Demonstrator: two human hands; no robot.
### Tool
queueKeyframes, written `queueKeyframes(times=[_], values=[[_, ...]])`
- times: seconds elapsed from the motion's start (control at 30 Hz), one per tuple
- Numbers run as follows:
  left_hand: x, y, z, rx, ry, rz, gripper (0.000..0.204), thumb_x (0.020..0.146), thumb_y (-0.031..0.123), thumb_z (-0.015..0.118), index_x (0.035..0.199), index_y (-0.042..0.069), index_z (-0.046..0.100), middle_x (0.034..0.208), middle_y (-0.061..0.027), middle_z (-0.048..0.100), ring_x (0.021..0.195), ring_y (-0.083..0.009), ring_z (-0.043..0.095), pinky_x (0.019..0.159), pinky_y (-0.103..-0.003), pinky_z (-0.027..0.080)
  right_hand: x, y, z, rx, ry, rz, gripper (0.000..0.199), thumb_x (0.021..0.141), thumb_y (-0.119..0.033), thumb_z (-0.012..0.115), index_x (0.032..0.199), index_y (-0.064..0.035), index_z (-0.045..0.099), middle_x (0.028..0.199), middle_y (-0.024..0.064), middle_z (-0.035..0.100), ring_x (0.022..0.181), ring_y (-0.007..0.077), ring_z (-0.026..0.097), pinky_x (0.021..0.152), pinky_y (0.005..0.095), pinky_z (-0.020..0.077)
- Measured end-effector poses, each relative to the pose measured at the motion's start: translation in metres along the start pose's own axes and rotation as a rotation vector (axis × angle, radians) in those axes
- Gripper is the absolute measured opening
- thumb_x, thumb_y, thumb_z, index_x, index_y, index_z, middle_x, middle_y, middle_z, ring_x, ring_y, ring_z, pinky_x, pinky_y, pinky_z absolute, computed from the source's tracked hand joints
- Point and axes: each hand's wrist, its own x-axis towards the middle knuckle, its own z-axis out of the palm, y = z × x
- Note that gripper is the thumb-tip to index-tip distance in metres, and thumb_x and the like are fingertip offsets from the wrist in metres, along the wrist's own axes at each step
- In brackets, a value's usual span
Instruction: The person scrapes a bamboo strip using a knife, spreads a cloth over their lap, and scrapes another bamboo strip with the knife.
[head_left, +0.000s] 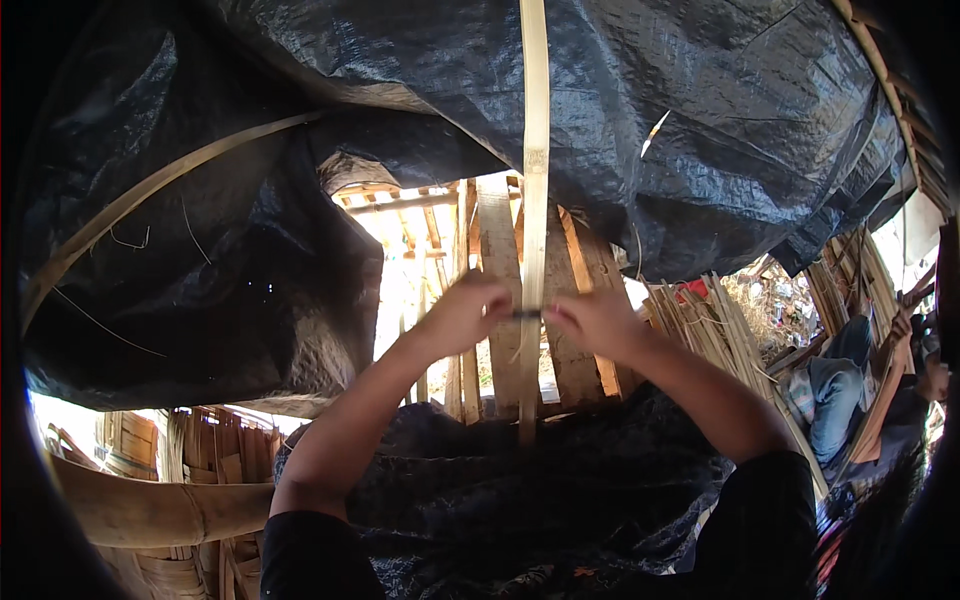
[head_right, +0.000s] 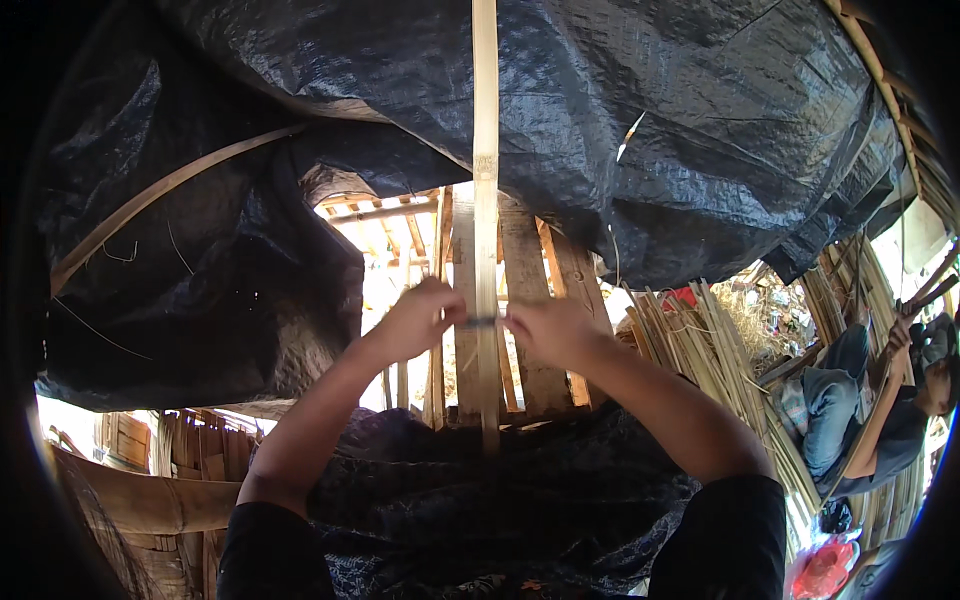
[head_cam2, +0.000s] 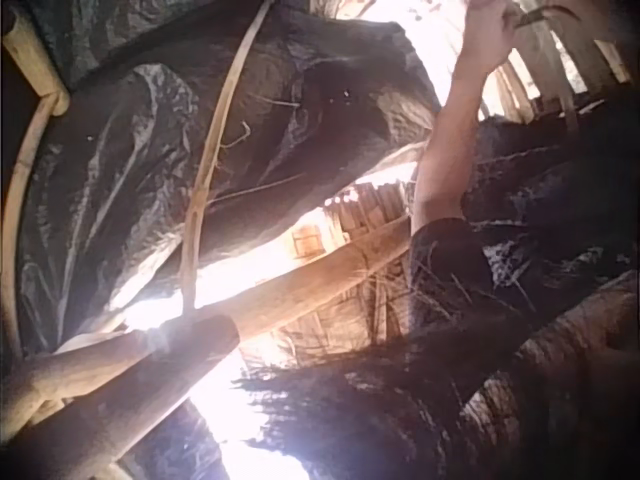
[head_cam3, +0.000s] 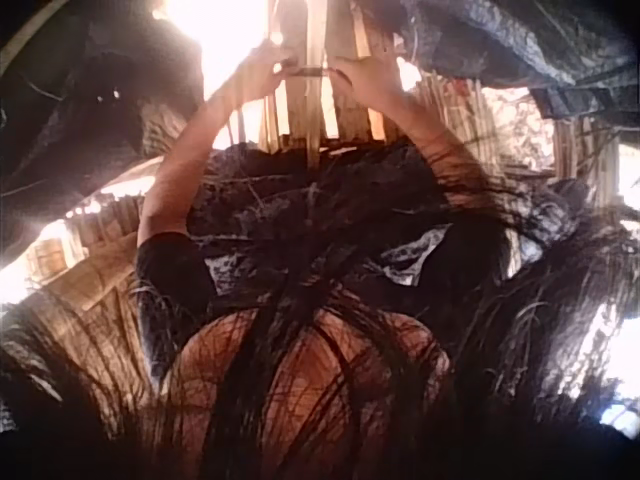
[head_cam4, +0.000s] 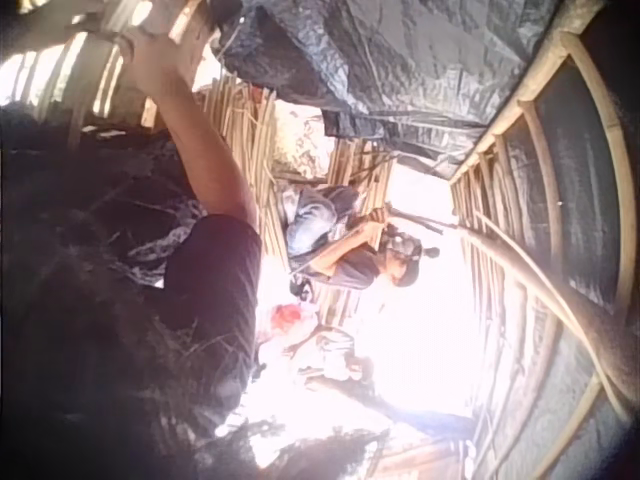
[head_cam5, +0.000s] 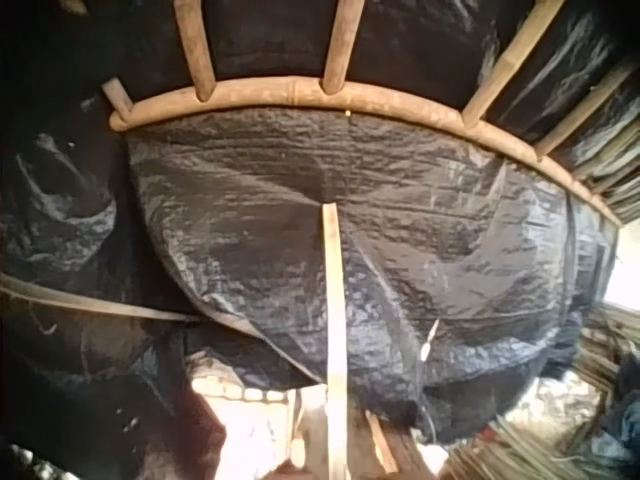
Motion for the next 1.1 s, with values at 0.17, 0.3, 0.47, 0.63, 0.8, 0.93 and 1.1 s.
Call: queueKeyframes(times=[0.17, 0.3, 0.47, 0.63, 0.8, 0.93, 1.1], values=[[-0.032, 0.006, 0.025, -0.013, -0.122, -0.010, 0.006, 0.079, 0.001, 0.062, 0.080, 0.004, 0.056, 0.081, -0.0106, 0.058, 0.086, -0.0304, 0.054, 0.079, -0.041, 0.045, -0.034, -0.013, 0.020, -0.031, -0.220, 0.038, 0.028, 0.093, -0.038, 0.053, 0.088, -0.0102, 0.056, 0.063, 0.0114, 0.059, 0.057, 0.0325, 0.061, 0.054, 0.0443, 0.0476], [-0.025, 0.006, 0.017, 0.070, -0.007, 0.003, 0.010, 0.081, 0.004, 0.065, 0.085, 0.005, 0.056, 0.083, -0.0102, 0.058, 0.088, -0.0304, 0.053, 0.078, -0.041, 0.043, -0.021, -0.018, 0.002, -0.088, -0.167, 0.016, 0.027, 0.094, -0.037, 0.051, 0.088, -0.0108, 0.056, 0.069, 0.0084, 0.062, 0.059, 0.0316, 0.062, 0.055, 0.0413, 0.0498], [0.013, 0.015, -0.011, 0.150, 0.289, 0.039, 0.008, 0.083, 0.004, 0.064, 0.086, 0.004, 0.057, 0.083, -0.0105, 0.058, 0.085, -0.0300, 0.054, 0.075, -0.039, 0.043, 0.013, -0.001, -0.017, -0.107, 0.277, -0.055, 0.024, 0.089, -0.031, 0.062, 0.082, -0.0092, 0.056, 0.068, 0.0077, 0.059, 0.057, 0.0277, 0.060, 0.050, 0.0391, 0.0461], [0.030, 0.016, -0.024, 0.145, 0.308, 0.038, 0.007, 0.082, 0.004, 0.065, 0.087, 0.003, 0.059, 0.084, -0.0100, 0.060, 0.085, -0.0284, 0.055, 0.074, -0.038, 0.044, 0.026, 0.012, -0.013, -0.135, 0.342, -0.070, 0.026, 0.093, -0.034, 0.054, 0.085, -0.0094, 0.056, 0.064, 0.0080, 0.060, 0.056, 0.0292, 0.061, 0.050, 0.0394, 0.0476], [0.021, 0.009, -0.019, 0.118, 0.200, -0.028, 0.007, 0.082, 0.004, 0.065, 0.085, 0.003, 0.059, 0.083, -0.0101, 0.060, 0.083, -0.0279, 0.055, 0.076, -0.037, 0.045, 0.013, 0.008, 0.004, -0.073, 0.258, -0.032, 0.022, 0.089, -0.028, 0.062, 0.082, -0.0082, 0.056, 0.065, 0.0100, 0.058, 0.058, 0.0297, 0.059, 0.051, 0.0385, 0.0454], [0.007, 0.003, -0.004, 0.035, 0.138, -0.021, 0.008, 0.082, 0.004, 0.065, 0.085, 0.003, 0.058, 0.080, -0.0094, 0.059, 0.083, -0.0276, 0.055, 0.075, -0.037, 0.045, 0.005, 0.008, 0.011, -0.032, 0.238, -0.080, 0.024, 0.090, -0.029, 0.061, 0.081, -0.0083, 0.055, 0.063, 0.0089, 0.058, 0.057, 0.0288, 0.060, 0.050, 0.0379, 0.0454], [-0.002, 0.003, 0.004, 0.078, 0.087, -0.011, 0.009, 0.083, 0.004, 0.064, 0.086, 0.003, 0.056, 0.081, -0.0098, 0.059, 0.087, -0.0274, 0.055, 0.075, -0.038, 0.045, -0.007, -0.001, 0.016, -0.058, 0.176, -0.025, 0.025, 0.091, -0.031, 0.060, 0.081, -0.0090, 0.055, 0.061, 0.0080, 0.058, 0.055, 0.0294, 0.060, 0.049, 0.0383, 0.0457]])
